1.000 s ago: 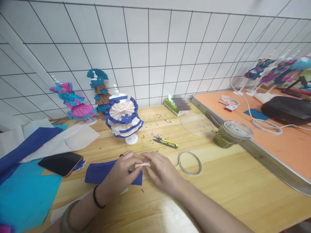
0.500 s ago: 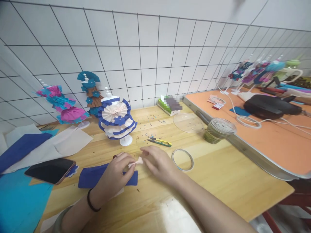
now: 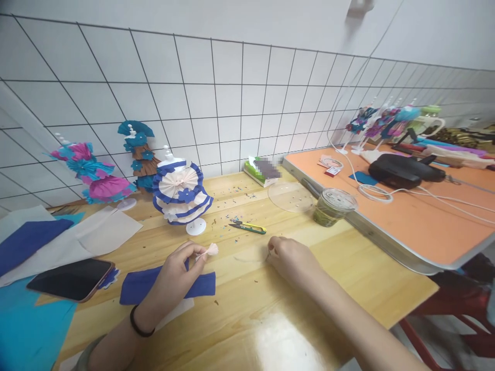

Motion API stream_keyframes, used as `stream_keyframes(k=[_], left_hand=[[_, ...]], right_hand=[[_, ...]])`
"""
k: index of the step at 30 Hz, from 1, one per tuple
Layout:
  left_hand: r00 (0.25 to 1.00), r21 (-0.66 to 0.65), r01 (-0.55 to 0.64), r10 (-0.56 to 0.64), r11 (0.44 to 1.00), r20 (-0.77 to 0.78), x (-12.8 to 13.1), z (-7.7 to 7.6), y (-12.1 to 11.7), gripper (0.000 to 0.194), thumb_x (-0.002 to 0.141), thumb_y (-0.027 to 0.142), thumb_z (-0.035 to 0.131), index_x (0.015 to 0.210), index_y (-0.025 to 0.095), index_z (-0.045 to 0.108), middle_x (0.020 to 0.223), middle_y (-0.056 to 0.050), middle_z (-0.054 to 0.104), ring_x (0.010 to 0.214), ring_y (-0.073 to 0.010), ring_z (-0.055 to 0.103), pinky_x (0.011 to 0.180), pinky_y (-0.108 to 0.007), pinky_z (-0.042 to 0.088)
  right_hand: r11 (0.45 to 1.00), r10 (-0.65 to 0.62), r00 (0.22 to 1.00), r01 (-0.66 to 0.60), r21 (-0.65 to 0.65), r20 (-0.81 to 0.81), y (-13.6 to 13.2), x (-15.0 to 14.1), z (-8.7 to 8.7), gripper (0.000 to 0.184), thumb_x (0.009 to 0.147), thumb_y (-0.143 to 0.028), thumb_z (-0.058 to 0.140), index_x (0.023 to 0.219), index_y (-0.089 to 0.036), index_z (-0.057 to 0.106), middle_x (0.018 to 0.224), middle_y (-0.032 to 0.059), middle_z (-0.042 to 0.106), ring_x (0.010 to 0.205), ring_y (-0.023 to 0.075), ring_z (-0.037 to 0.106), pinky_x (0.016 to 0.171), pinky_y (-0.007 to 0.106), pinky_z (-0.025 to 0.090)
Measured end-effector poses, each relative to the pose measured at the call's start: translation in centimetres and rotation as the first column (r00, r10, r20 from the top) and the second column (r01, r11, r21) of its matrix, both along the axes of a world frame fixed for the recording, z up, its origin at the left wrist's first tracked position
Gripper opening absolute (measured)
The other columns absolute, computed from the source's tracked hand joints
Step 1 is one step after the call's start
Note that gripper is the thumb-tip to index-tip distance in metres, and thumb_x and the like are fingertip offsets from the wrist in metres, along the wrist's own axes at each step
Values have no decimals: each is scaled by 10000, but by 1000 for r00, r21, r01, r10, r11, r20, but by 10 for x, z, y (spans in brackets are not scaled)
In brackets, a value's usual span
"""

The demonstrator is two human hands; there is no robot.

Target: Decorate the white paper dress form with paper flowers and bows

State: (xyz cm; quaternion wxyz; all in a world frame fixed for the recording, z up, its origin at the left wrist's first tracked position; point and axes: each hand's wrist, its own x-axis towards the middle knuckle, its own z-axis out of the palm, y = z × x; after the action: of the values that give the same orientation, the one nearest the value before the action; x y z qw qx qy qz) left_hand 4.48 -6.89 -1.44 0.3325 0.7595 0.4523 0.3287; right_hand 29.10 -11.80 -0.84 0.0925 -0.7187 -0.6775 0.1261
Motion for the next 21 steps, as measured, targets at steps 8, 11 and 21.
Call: stream_keyframes(k=[8,11,21], left_hand=[[966,-328,106,-19,939,257,10,-4,-14,162,799,309,495,709,190,559,793,-66,661,991,-217,564,723,-269,443],[954,-351,167,-61,921,293,15,-2,-25,149,809,325,490,760,200,555,643,-58,651,920,-224,607,651,-266,462],[982,-243,168,-141,955,126,13,-5,-30,170,856,314,396,797,203,512,658,-30,631,645,-167,597,591,-264,441]], right_hand=[[995,-51,987,64,75,-153,-26,-17,-14,107,820,-198,394,801,-214,498,632,-3,582,559,144,538,498,221,338],[992,14,980,10,122,-197,-30,-31,-10,140,814,-187,399,906,-217,500,644,-4,594,531,142,542,488,224,347],[966,213,942,-162,203,-261,-25,-63,-5,239,756,-96,436,967,-201,475,713,14,599,568,137,555,515,224,387]])
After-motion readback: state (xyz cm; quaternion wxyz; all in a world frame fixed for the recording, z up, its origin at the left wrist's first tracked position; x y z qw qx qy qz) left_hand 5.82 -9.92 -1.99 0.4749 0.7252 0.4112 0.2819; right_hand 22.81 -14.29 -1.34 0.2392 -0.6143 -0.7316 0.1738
